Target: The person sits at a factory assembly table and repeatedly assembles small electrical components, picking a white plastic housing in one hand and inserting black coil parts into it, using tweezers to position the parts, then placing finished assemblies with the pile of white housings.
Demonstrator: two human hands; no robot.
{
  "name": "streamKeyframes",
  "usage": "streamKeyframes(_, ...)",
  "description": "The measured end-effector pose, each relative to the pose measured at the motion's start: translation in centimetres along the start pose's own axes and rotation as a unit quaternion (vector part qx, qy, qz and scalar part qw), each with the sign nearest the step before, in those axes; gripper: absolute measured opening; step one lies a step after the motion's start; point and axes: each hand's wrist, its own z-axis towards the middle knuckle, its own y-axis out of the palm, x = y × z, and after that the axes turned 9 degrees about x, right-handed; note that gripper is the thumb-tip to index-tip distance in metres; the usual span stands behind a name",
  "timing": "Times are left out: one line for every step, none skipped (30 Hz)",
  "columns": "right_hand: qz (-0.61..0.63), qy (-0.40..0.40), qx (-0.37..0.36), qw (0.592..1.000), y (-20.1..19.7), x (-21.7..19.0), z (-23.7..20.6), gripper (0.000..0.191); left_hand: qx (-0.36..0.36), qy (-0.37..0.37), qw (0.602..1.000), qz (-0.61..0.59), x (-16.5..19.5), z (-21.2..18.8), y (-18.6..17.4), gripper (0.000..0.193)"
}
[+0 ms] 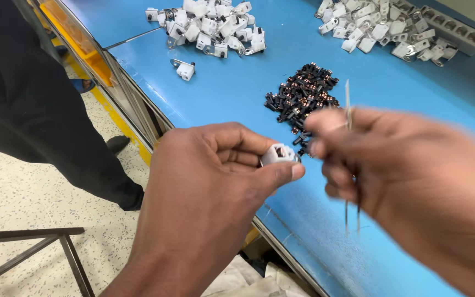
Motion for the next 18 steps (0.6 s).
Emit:
streamKeyframes(0.009, -0.053, 0.012, 0.998, 0.2, -0.8, -0.2, 0.02, -0.007, -0.021, 1.0, 0.005, -0.1, 0.0, 0.0, 0.019)
streamKeyframes(0.035, -0.111, 0.015, 0.993, 0.3, -1.4, -0.5, 0.017, -0.017, -0.013, 1.0, -0.022, -0.2, 0.0, 0.0, 0.018)
streamKeyframes(0.062, -0.167, 0.018, 0.984, 0.4, -2.0, -0.7, 0.015, -0.028, -0.006, 0.998, -0.049, -0.3, 0.0, 0.0, 0.018)
streamKeyframes(0.091, -0.193, 0.018, 0.977, 0.7, -2.1, -0.8, 0.014, -0.038, -0.01, 0.997, -0.06, -0.3, -0.1, 0.1, 0.018)
streamKeyframes(0.119, -0.218, 0.017, 0.968, 0.8, -2.2, -0.9, 0.014, -0.047, -0.014, 0.996, -0.072, -0.4, -0.1, 0.1, 0.018)
streamKeyframes(0.151, -0.216, 0.011, 0.965, 0.9, -2.0, -0.7, 0.014, -0.051, -0.027, 0.996, -0.068, -0.4, -0.1, 0.1, 0.018)
streamKeyframes(0.154, -0.228, 0.01, 0.961, 1.0, -1.7, -0.7, 0.014, -0.053, -0.032, 0.996, -0.064, -0.4, -0.2, 0.0, 0.018)
streamKeyframes(0.157, -0.24, 0.009, 0.958, 0.9, -1.4, -0.4, 0.015, -0.054, -0.037, 0.996, -0.06, -0.3, -0.1, 0.0, 0.018)
streamKeyframes(0.13, -0.263, 0.013, 0.956, 0.9, -0.9, -0.3, 0.014, -0.052, -0.037, 0.996, -0.056, -0.3, 0.0, -0.2, 0.018)
streamKeyframes(0.117, -0.283, 0.003, 0.952, 0.7, -0.5, -0.2, 0.017, -0.049, -0.036, 0.997, -0.052, -0.1, -0.1, -0.4, 0.018)
streamKeyframes(0.104, -0.303, -0.007, 0.947, 0.6, 0.0, 0.0, 0.019, -0.047, -0.035, 0.997, -0.048, 0.0, -0.1, -0.6, 0.017)
streamKeyframes(0.103, -0.322, -0.026, 0.941, 0.3, 0.1, 0.1, 0.025, -0.048, -0.031, 0.997, -0.046, 0.1, -0.1, -0.8, 0.017)
streamKeyframes(0.094, -0.336, -0.029, 0.937, 0.1, 0.3, 0.3, 0.028, -0.048, -0.026, 0.997, -0.048, 0.2, -0.2, -0.8, 0.017)
streamKeyframes(0.085, -0.349, -0.032, 0.933, -0.1, 0.5, 0.4, 0.03, -0.049, -0.022, 0.997, -0.051, 0.3, -0.1, -0.8, 0.017)
streamKeyframes(0.069, -0.358, -0.017, 0.931, -0.1, 0.4, 0.5, 0.03, -0.049, -0.016, 0.997, -0.058, 0.4, -0.1, -0.6, 0.019)
streamKeyframes(0.058, -0.358, -0.002, 0.932, -0.1, 0.3, 0.5, 0.028, -0.049, -0.015, 0.997, -0.056, 0.5, 0.0, -0.5, 0.02)
streamKeyframes(0.046, -0.359, 0.014, 0.932, 0.1, 0.1, 0.4, 0.026, -0.049, -0.014, 0.997, -0.054, 0.7, 0.0, -0.3, 0.021)
streamKeyframes(0.042, -0.351, 0.027, 0.935, 0.4, -0.1, 0.1, 0.023, -0.046, -0.018, 0.998, -0.041, 0.8, 0.1, -0.4, 0.022)
